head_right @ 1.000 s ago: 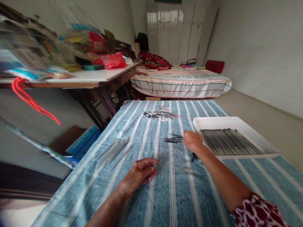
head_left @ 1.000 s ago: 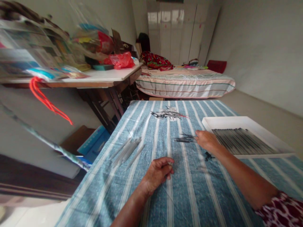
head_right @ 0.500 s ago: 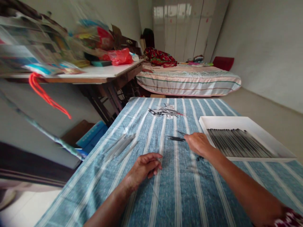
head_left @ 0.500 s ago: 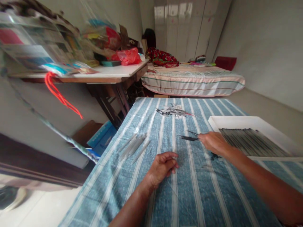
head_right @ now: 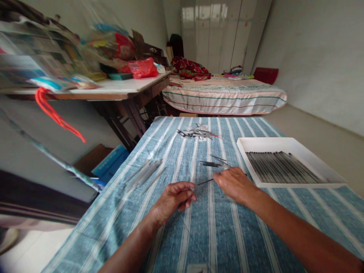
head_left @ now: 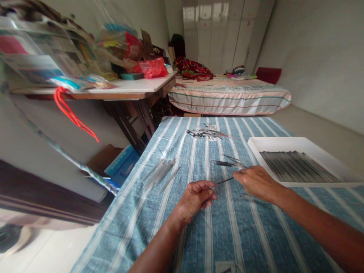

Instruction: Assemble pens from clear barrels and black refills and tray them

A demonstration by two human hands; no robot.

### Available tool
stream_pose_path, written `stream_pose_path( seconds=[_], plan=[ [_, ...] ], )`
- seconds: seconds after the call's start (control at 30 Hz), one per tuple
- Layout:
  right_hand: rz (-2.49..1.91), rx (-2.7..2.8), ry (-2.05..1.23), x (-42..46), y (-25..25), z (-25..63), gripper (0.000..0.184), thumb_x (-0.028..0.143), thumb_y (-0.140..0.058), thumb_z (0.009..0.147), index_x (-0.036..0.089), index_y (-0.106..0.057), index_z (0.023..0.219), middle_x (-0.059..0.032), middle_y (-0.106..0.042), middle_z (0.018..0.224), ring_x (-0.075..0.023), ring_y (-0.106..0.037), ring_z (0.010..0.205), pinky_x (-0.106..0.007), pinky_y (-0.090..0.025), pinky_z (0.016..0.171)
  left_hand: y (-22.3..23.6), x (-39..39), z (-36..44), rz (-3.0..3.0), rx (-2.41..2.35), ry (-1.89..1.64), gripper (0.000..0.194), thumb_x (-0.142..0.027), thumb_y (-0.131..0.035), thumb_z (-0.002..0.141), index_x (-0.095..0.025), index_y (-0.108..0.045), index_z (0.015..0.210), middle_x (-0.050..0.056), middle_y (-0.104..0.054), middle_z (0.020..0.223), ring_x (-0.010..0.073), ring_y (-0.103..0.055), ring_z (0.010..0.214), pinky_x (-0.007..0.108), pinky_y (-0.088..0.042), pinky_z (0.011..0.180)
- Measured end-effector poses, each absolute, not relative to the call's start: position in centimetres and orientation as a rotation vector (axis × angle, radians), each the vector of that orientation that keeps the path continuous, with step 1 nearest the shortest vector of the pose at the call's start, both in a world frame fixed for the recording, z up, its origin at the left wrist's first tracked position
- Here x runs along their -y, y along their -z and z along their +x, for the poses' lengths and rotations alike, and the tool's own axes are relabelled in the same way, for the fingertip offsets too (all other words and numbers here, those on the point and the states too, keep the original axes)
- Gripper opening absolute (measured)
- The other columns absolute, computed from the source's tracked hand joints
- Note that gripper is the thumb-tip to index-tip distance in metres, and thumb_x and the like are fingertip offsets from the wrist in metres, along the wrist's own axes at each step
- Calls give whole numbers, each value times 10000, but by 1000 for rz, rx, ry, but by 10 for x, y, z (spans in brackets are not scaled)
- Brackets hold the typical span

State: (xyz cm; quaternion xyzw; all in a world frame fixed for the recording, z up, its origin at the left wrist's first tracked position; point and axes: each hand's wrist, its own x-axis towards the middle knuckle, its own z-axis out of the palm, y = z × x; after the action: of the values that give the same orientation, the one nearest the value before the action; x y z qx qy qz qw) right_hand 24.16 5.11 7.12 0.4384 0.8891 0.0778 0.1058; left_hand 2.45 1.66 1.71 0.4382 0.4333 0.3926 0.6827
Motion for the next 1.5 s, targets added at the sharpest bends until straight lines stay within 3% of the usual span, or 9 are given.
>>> stream_pose_path(
  seconds=[0.57,0.83,0.97,1.2,1.5],
  plan=[
    [1178,-2677,-304,-50,-74,239,197,72,-436,830,163,-606,875,-92,-685,745,-230,-655,699,-295,-417,617,-17,-16,26,986,-981,-839,283,-265,-667,696,-111,-635,930,45,-670,668,78,-500,454,181,-284,382],
    [1067,-2885,-161,-37,-82,218,191,120,-438,861,173,-615,910,-59,-682,699,-183,-635,633,-262,-375,580,-22,-13,28,982,-927,-822,267,-255,-678,695,-117,-652,922,52,-677,677,77,-506,451,184,-281,393],
    [1324,-2939,15,-36,-83,229,231,236,-414,901,215,-614,1015,-37,-697,774,-167,-641,709,-238,-370,605,-23,-15,27,950,-825,-883,316,-265,-694,703,-130,-648,985,54,-676,696,80,-506,468,183,-296,401],
    [1718,-2575,443,-38,-37,280,164,254,-507,823,215,-665,804,-15,-697,760,-172,-639,751,-232,-378,634,-26,-14,25,911,-761,-954,315,-275,-696,712,-141,-656,995,55,-669,697,78,-495,474,182,-298,403],
    [2073,-2391,422,-37,-14,297,198,261,-484,832,217,-668,890,-14,-702,793,-166,-633,736,-237,-391,639,-24,-14,27,931,-765,-887,249,-282,-668,748,-149,-623,954,44,-658,701,78,-495,473,174,-298,398]
  ],
)
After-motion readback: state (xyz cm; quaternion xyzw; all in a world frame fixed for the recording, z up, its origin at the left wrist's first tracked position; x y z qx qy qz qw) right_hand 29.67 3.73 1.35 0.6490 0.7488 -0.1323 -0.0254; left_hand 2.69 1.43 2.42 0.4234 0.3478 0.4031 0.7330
